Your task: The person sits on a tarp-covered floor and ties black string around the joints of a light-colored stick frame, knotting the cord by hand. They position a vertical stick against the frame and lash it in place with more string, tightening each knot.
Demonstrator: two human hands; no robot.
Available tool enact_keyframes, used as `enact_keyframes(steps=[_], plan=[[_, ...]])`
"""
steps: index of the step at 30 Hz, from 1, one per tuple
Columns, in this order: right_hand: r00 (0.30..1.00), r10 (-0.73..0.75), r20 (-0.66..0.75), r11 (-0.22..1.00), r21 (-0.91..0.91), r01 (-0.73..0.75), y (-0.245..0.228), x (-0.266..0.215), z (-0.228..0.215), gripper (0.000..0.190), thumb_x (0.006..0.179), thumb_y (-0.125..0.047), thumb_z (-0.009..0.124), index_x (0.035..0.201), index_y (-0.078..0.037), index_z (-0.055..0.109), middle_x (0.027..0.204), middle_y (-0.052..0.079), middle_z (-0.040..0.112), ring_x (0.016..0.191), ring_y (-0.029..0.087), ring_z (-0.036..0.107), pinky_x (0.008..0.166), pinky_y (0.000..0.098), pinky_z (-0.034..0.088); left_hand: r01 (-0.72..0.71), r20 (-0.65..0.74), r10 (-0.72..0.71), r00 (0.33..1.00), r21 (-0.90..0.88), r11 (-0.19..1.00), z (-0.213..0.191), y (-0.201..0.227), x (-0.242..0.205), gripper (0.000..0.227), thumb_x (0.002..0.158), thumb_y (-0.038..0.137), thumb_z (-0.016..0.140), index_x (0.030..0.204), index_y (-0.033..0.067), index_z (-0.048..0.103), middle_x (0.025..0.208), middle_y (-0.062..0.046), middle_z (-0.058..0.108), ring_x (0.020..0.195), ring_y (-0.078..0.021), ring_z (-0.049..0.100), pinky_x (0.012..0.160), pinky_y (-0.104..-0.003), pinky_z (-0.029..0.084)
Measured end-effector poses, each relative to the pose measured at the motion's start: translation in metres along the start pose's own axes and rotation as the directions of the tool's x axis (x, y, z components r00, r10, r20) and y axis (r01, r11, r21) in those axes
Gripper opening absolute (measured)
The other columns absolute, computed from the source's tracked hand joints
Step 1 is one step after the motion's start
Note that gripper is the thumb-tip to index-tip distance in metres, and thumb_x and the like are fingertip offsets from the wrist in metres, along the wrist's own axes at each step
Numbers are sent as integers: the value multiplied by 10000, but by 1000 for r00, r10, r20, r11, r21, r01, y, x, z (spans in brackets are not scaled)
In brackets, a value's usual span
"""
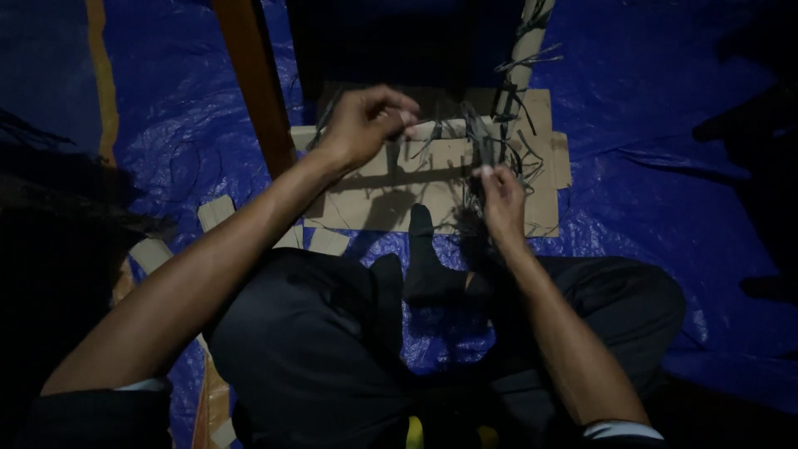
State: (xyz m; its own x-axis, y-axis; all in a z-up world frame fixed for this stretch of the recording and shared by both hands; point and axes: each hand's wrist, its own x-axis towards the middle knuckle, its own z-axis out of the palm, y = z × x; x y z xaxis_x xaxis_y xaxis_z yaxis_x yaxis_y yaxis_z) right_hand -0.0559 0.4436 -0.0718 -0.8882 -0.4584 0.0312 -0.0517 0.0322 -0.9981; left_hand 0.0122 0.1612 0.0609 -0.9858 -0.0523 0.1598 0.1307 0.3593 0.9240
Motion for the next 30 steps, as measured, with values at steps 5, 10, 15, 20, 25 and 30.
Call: enact_keyframes(steps=[5,10,15,20,25,30], plan=[[985,-87,-149,835,-549,-9,104,-6,-44,461,1142,-390,555,973,31,632,816,147,578,727,247,563,678,421,458,22,-116,-37,992,-135,991,-8,9,2,192,1045,74,605,1206,1,677,1062,-113,753,972,-156,774,852,-309,617],[983,-28,-182,794,-601,-89,115,-21,-51,385,1079,-351,577,1010,21,651,877,258,643,807,377,640,727,454,489,-1,-117,-13,993,-119,993,-7,14,-1,199,1061,88,573,1217,10,669,1093,-119,752,981,-159,775,856,-310,614],[979,28,-203,821,-554,-138,131,-22,-55,330,1033,-316,582,999,-3,680,888,245,695,840,397,686,756,447,509,-19,-100,13,995,-64,998,-6,18,-1,205,1078,95,548,1228,13,661,1111,-124,749,982,-167,778,883,-330,603],[900,155,-408,875,-367,-317,192,-2,-77,286,1015,-258,589,929,-10,704,899,161,741,849,292,697,790,401,519,72,-58,-78,995,-96,993,-4,28,-3,213,1066,101,545,1225,21,661,1087,-111,744,941,-163,768,865,-346,635],[836,266,-479,880,-233,-414,219,2,-91,283,1019,-228,585,911,21,663,887,144,726,837,276,677,792,391,521,58,-1,-59,998,-67,996,-2,20,-1,218,1066,90,548,1231,7,664,1071,-113,747,935,-159,764,885,-343,618],[820,79,-566,720,-537,-440,225,-5,-77,353,905,-217,691,1094,73,626,1103,255,657,1022,395,614,885,469,478,92,44,-89,995,-72,993,-4,15,-2,221,1057,83,548,1229,-3,658,1072,-112,753,958,-156,758,911,-335,595]])
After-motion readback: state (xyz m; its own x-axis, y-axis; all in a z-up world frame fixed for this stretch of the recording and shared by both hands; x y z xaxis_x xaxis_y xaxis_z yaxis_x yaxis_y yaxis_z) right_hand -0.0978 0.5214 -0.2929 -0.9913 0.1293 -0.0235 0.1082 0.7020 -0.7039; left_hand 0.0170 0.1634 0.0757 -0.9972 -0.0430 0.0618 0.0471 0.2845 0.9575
